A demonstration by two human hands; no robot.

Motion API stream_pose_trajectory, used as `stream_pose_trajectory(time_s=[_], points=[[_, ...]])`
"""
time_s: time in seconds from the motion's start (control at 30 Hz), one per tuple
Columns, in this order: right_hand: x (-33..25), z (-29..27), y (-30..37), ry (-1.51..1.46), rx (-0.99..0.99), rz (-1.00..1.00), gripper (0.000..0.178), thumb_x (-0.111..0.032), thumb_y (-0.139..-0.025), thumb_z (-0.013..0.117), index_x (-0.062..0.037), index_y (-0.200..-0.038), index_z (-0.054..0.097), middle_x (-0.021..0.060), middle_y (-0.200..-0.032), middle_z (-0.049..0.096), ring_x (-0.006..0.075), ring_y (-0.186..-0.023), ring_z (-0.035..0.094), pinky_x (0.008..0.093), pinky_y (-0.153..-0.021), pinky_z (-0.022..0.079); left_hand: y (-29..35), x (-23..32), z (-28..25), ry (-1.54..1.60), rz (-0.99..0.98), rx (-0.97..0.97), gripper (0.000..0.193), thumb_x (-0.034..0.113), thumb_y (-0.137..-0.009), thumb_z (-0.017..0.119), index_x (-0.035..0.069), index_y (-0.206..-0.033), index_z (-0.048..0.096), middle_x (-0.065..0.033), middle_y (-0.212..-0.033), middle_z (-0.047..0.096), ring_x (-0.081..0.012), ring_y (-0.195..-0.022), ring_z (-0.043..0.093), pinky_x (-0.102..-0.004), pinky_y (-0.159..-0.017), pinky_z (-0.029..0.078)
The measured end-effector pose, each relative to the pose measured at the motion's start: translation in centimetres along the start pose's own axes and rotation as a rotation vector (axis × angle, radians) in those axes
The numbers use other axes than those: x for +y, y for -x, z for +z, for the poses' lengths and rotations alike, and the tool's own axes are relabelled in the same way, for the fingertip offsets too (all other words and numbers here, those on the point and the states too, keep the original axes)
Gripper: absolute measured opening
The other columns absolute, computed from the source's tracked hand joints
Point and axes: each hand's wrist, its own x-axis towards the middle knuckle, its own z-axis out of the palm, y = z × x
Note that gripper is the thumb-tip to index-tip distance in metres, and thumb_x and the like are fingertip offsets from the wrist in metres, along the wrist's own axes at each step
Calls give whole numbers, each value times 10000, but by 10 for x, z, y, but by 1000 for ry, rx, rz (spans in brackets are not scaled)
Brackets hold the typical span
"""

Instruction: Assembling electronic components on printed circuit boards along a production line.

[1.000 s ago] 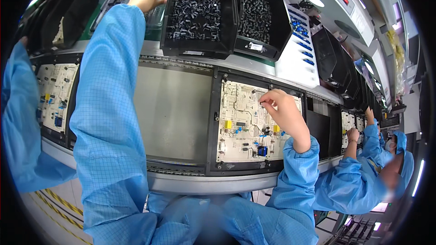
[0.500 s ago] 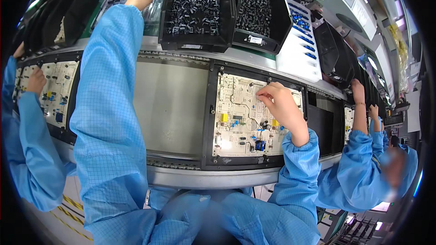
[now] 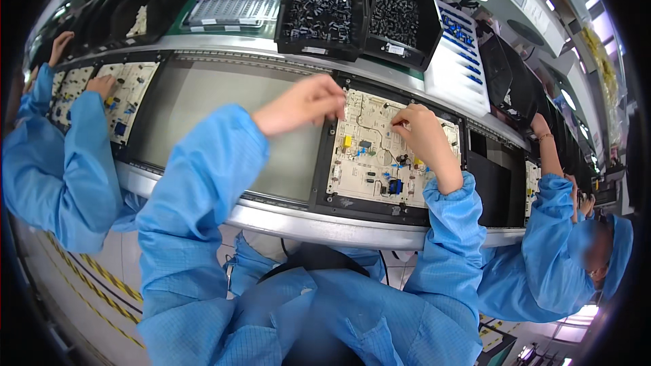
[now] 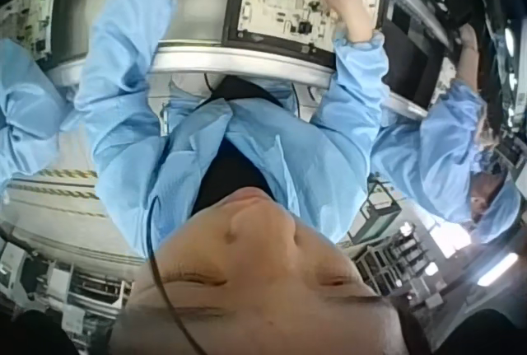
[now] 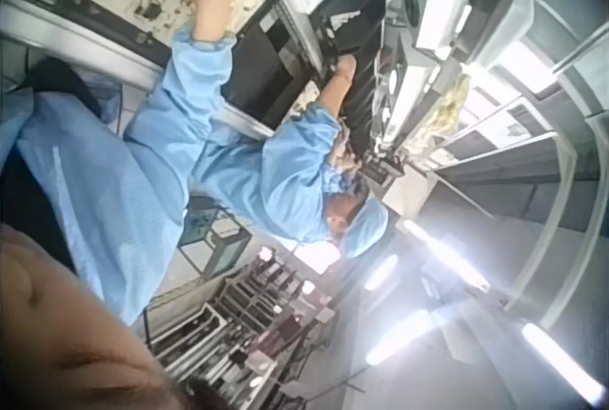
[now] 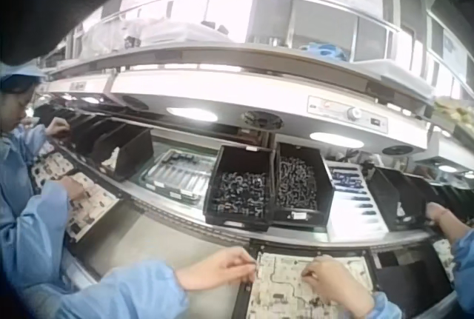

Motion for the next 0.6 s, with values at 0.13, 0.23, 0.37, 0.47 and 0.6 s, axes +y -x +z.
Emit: stream_pose_trajectory(time_s=[0.13, 0.23, 0.37, 0.47, 0.6], points=[[-16, -5, -11, 136, 61, -44, 217, -100, -736, 647, -10, -930, 609, 134, -798, 590, 282, -819, 570, 349, -712, 453, 10, -16, 12, 251, -224, -104, 175, 140, -908, 480, 29, -1038, 514, -33, -783, 580, -66, -643, 488, -192, -552, 383], [-8, -14, -61, 32, 343, -156, 160, -68, -784, 589, 1, -927, 605, 163, -787, 600, 279, -698, 594, 325, -648, 468, 9, -21, 5, 300, -235, -82, 207, 150, -903, 497, 21, -1059, 538, -18, -769, 571, -58, -628, 480, -197, -547, 395], [32, -4, -158, 99, 458, -87, 169, -88, -755, 589, -11, -902, 620, 162, -740, 622, 286, -690, 616, 338, -650, 480, 16, -13, -2, 427, -291, -54, 226, 144, -907, 492, 38, -1097, 555, 20, -747, 515, -50, -631, 460, -199, -560, 388], [59, 16, -196, 123, 332, 230, 174, -165, -730, 607, 0, -768, 650, 218, -817, 622, 371, -799, 607, 417, -735, 493, 15, -20, -10, 523, -267, -9, 257, 147, -900, 513, 50, -1134, 546, 33, -761, 511, -48, -664, 467, -201, -596, 412], [60, 7, -193, 122, 356, 138, 128, -127, -693, 633, -5, -729, 647, 218, -783, 618, 367, -774, 608, 406, -728, 494, 12, -16, -13, 506, -222, 70, 293, 149, -891, 531, 55, -1169, 535, 38, -787, 524, -49, -706, 479, -202, -650, 432]])
